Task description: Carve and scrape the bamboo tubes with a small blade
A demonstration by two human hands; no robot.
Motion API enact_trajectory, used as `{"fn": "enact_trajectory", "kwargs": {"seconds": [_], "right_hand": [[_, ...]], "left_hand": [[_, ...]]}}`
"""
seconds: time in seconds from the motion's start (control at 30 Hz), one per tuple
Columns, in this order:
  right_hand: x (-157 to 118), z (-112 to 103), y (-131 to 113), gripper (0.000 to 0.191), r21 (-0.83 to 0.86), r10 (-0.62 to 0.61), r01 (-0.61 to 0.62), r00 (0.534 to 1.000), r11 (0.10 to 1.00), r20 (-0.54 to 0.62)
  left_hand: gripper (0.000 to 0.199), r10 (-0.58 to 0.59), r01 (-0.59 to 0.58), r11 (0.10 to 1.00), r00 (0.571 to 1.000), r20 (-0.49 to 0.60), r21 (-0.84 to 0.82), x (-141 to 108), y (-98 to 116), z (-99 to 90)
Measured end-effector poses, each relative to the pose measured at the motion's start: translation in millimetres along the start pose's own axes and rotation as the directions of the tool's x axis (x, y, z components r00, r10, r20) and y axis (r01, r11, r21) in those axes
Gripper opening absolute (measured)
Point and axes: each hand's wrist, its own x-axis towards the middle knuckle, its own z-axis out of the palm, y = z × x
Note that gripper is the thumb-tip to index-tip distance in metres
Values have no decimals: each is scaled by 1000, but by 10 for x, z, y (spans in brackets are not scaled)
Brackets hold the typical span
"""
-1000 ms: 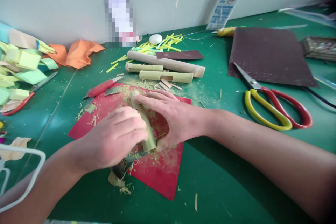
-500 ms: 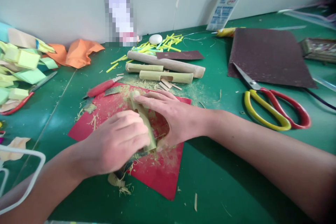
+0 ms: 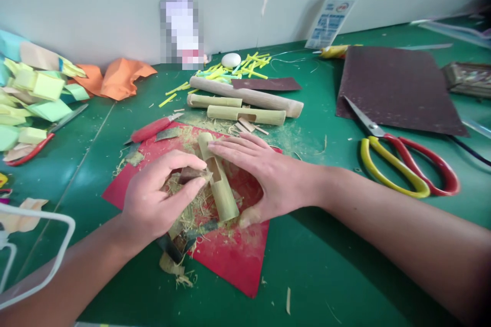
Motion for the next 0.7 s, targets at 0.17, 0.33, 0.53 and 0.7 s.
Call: {"fn": "enact_trajectory", "kwargs": {"seconds": [0.17,0.33,0.53,0.7], "right_hand": [[17,13,-26,106,-37,13,-13,1000,999,-4],[48,51,-70,103,-60,31,-33,999,998,-38],[96,48,-117,103,-84,56,-59,998,995,-38],[178,66,-191,104,-47,73,-74,997,996,-10]], "left_hand": [[14,-29,35,994,998,56,-99,-7,35,30],[5,-102,129,980,980,173,-150,63,43,49],[7,-330,368,909,923,199,-197,99,71,36],[14,-507,575,771,814,283,-273,117,72,-22]]}}
